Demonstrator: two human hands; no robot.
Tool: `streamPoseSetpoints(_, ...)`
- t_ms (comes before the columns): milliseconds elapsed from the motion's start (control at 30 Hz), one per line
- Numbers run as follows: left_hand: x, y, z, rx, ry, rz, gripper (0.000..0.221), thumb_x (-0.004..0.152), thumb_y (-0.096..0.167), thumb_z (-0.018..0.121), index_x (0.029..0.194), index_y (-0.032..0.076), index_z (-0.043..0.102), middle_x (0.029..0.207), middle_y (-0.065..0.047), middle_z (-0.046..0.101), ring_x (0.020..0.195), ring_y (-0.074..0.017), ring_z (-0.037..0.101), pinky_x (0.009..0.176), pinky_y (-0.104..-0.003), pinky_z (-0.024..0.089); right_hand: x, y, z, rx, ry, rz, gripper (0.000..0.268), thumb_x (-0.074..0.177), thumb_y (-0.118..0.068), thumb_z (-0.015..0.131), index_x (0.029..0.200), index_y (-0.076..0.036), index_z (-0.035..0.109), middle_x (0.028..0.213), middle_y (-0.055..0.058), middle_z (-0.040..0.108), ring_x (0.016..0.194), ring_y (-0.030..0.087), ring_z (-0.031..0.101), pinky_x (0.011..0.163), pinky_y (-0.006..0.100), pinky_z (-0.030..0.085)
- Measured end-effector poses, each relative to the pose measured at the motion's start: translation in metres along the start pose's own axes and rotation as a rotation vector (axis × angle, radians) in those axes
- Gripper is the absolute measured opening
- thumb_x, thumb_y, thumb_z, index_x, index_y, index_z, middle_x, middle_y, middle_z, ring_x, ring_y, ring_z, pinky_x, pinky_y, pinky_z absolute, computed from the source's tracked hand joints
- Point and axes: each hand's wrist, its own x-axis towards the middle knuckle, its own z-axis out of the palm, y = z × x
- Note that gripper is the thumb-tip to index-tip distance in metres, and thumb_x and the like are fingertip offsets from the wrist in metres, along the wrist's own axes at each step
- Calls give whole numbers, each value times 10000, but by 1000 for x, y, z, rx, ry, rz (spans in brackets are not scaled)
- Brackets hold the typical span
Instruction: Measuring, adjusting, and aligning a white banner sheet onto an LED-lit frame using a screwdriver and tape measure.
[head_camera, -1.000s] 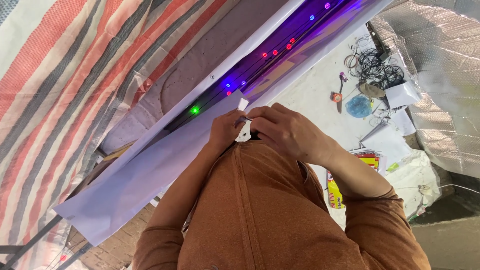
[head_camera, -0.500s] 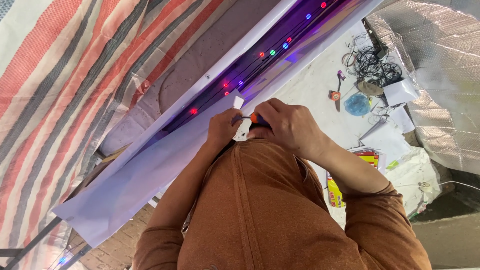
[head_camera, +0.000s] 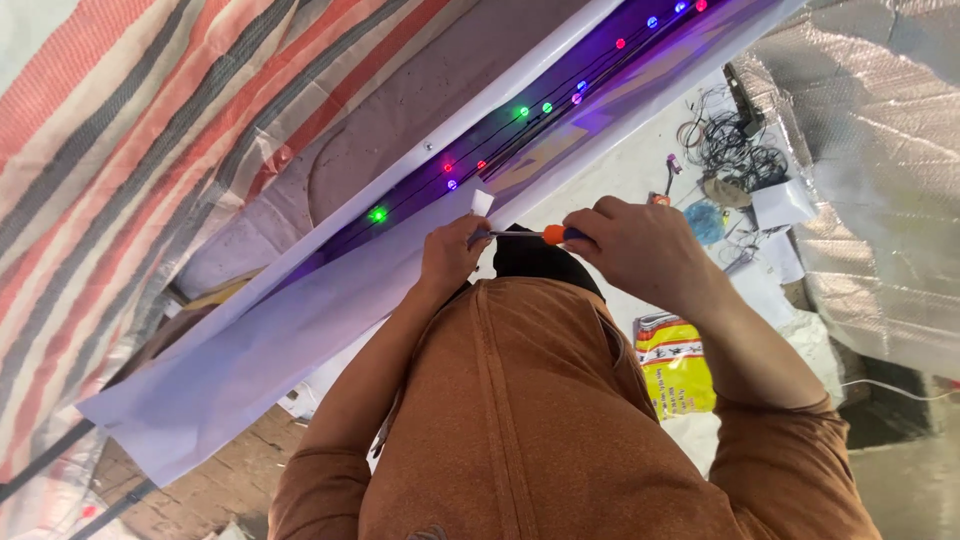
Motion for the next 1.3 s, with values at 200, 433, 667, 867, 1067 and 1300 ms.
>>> streamPoseSetpoints(200, -1, -15, 18, -78, 75, 2, 218, 893, 242, 770, 1094, 271, 691, 930, -46, 752, 856, -412, 732, 733, -507, 590, 8, 8, -21, -165, -65, -79, 390, 917, -245, 713, 1286, -325, 615, 1166, -1, 644, 1005, 256, 702, 760, 452, 651)
streamPoseSetpoints(433, -2, -9, 25, -133, 52, -26, 263, 927, 169, 710, 1175, 257, 696, 1172, -58, 750, 1013, -387, 725, 784, -521, 592, 29, 16, -27, -269, -607, 155, 474, 1033, -584, 354, 1424, -397, 545, 1264, 29, 728, 1176, 336, 701, 1017, 521, 545)
streamPoseSetpoints(667, -3, -10, 37, 4, 35, 119, 315, 928, 151, 711, 1237, 212, 701, 1294, -89, 699, 1125, -362, 703, 880, -496, 593, 23, 47, 19, -415, 127, -389, 295, 953, -435, 660, 1231, -344, 698, 1028, -20, 671, 830, 217, 719, 641, 363, 589)
streamPoseSetpoints(867, -12, 4, 7, 45, 29, 154, 286, 973, 164, 603, 1254, 171, 658, 1433, -39, 612, 1325, -249, 583, 978, -418, 542, 8, 10, -27, -459, 69, -307, 392, 956, -417, 650, 1343, -358, 676, 902, -45, 651, 590, 164, 602, 508, 312, 477)
streamPoseSetpoints(1067, -6, 16, -12, 80, -197, 82, 400, 988, 76, 497, 1360, 181, 600, 1603, 58, 440, 1438, -182, 465, 1082, -425, 498, 7, 0, -36, -447, 45, -325, 366, 978, -357, 663, 1303, -208, 738, 864, -8, 689, 439, 131, 464, 398, 270, 328)
streamPoseSetpoints(1300, -4, -22, 58, 107, 151, 273, 329, 979, 161, 696, 1305, 203, 686, 1434, -38, 630, 1324, -234, 600, 1037, -366, 521, 2, 10, -22, -532, 44, -228, 355, 986, -478, 616, 1334, -445, 674, 875, -63, 639, 626, 189, 683, 566, 316, 567)
